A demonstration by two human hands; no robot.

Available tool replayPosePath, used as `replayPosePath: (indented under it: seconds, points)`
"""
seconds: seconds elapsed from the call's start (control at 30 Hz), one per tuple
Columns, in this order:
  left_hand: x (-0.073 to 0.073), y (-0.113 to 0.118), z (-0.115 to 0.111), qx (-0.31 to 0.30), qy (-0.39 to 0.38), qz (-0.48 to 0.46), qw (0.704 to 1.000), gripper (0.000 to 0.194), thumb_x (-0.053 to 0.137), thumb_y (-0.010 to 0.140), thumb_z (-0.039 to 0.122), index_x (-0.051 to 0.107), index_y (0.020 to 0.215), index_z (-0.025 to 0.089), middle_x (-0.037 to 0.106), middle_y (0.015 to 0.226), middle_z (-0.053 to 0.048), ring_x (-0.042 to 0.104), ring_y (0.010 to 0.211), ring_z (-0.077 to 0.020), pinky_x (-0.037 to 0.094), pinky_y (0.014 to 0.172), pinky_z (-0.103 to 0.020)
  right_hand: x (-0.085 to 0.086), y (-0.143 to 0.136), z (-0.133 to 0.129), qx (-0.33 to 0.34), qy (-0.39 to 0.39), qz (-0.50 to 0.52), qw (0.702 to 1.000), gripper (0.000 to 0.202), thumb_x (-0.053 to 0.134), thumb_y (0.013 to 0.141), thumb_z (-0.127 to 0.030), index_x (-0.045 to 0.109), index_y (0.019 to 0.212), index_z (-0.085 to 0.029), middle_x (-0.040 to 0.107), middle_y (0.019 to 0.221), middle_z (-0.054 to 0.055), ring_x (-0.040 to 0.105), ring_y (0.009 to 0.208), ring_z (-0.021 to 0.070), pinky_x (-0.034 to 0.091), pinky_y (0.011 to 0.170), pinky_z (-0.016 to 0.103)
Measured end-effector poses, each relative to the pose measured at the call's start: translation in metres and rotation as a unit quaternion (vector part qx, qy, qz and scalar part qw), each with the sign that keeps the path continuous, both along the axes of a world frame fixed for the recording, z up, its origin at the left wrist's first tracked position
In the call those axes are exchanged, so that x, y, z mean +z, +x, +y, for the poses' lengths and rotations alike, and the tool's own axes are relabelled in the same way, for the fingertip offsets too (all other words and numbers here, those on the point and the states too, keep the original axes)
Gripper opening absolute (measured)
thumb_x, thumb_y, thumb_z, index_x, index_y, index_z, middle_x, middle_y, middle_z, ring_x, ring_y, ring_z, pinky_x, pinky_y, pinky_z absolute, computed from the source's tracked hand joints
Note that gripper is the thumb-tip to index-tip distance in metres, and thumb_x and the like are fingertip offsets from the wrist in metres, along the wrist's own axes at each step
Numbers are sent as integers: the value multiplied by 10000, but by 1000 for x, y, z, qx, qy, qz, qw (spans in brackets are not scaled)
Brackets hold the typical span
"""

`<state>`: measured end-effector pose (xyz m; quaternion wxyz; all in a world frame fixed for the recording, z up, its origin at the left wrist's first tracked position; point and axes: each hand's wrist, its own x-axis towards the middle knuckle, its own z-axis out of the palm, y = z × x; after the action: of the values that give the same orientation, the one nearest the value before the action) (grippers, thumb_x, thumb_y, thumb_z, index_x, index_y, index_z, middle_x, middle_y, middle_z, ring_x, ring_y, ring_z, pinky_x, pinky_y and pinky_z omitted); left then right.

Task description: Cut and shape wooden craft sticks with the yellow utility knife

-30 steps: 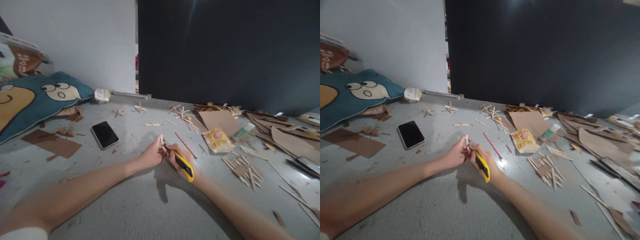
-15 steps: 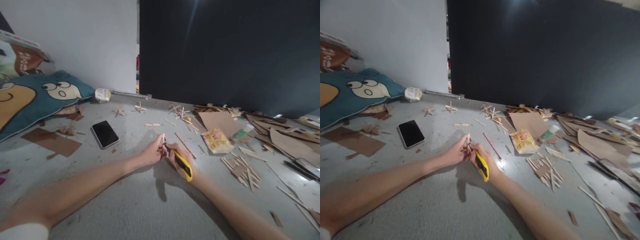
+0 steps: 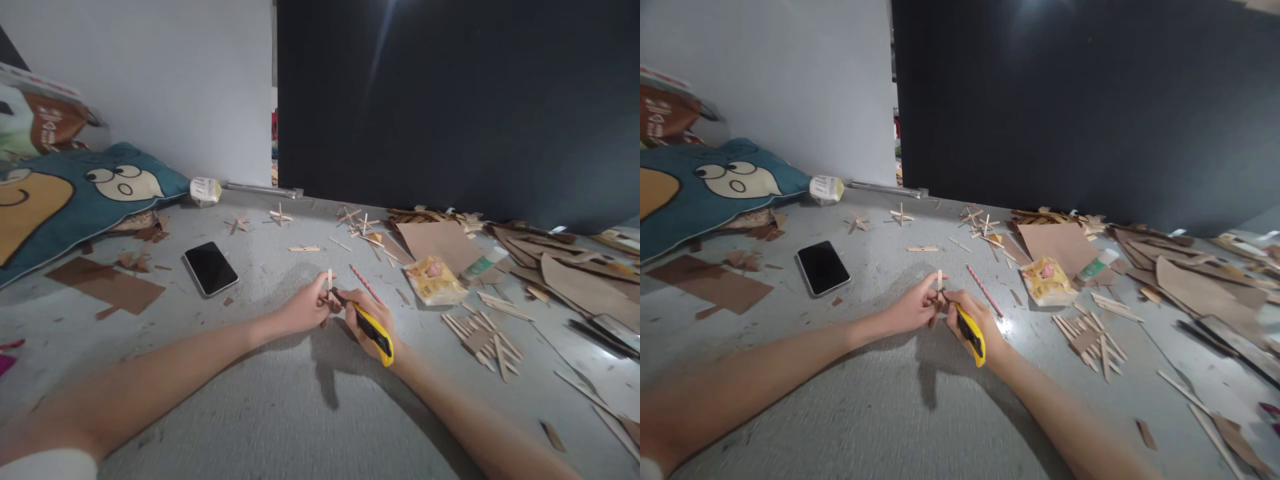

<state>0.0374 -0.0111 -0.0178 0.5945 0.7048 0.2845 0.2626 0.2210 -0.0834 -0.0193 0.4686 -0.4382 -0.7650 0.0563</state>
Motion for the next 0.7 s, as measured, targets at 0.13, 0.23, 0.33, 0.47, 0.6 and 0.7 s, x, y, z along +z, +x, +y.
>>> replayPosePath:
  seconds: [0.13,0.23,0.33,0.47,0.6,0.7]
  points:
    - [6,-3,-2,22,-7,18,1000,478,540,892,189,484,1367,196,753,945,-42,577,414,-85,415,434,-225,-1,2,2,-28,-11,1,1000,233,453,1073,-315,663,1131,-234,781,916,73,748,732,184,592,685,278]
    - [8,-4,-2,70,-3,28,997,578,500,861,132,450,1431,208,778,1068,-76,556,378,-77,424,426,-233,-1,3,3,-37,-18,8,999,269,444,1078,-362,678,1102,-231,783,895,70,750,739,186,588,695,277]
    - [8,-6,6,175,42,21,983,605,456,818,73,452,1403,228,756,1206,-90,571,424,-70,452,488,-241,0,4,3,-42,-46,19,998,290,458,1066,-400,697,1039,-239,775,860,60,744,745,189,570,696,271]
    - [6,-13,25,310,131,49,940,463,467,786,23,534,1206,206,730,1162,-88,610,590,-115,469,630,-275,12,3,4,-29,-129,29,991,342,462,1045,-443,691,906,-230,720,755,28,676,666,173,506,634,261]
    - [4,-19,40,404,120,94,902,245,521,826,48,575,990,221,690,894,-51,641,747,-193,462,736,-307,34,1,9,19,-230,-28,973,269,497,1015,-399,654,886,-222,620,653,-30,535,567,134,400,579,255]
    - [1,-19,45,407,102,87,903,207,533,852,63,580,964,230,683,880,-45,656,778,-204,461,751,-308,47,-1,15,21,-244,-37,969,162,542,965,-342,601,865,-229,600,662,-40,498,581,130,383,595,256]
